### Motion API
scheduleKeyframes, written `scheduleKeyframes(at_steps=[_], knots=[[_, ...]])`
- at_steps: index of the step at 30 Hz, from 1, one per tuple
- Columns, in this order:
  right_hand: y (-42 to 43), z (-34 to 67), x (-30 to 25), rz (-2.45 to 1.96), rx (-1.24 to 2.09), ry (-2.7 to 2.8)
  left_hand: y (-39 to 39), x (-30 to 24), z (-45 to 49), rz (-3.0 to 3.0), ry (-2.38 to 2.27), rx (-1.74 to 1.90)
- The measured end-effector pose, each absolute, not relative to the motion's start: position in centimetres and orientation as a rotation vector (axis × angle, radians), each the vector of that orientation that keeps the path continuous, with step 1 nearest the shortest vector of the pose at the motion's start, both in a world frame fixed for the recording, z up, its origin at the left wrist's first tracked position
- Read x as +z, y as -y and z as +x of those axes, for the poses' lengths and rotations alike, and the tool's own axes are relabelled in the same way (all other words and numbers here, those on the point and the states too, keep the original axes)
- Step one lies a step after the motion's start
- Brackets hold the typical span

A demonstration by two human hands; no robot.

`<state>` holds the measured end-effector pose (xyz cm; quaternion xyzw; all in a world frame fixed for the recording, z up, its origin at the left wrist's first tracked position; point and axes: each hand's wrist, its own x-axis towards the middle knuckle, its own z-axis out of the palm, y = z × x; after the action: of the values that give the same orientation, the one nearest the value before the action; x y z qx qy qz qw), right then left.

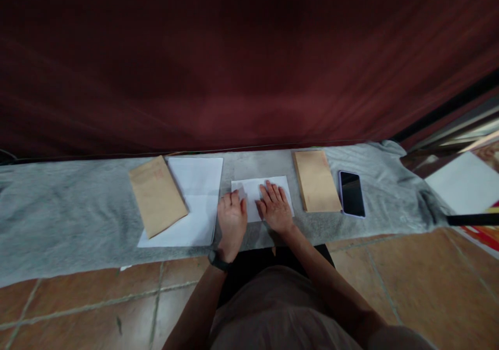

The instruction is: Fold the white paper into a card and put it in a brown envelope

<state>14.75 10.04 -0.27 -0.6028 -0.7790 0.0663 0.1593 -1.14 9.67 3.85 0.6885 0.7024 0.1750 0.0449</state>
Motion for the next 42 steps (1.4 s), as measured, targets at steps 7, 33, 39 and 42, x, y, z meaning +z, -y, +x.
scheduleKeyframes(at_steps=[7, 33, 39, 42], knots=[[-9.8, 15.4, 0.1, -1.678, 0.186, 2.344, -9.6, 1.4, 3.3, 2.328, -1.756, 0.449], [-11.9, 11.9, 0.2, -1.593, 0.227, 2.265, -9.6, 0.2, -1.1, 2.297, -2.045, 0.474], [-12.1, 14.7, -1.0, -1.729, 0.099, 2.142, -9.7, 0.0, -1.0, 2.271, -2.056, 0.521], [-11.8, 16.5, -1.4, -1.796, 0.041, 2.092, -9.7, 0.0, -1.1, 2.255, -2.055, 0.542]])
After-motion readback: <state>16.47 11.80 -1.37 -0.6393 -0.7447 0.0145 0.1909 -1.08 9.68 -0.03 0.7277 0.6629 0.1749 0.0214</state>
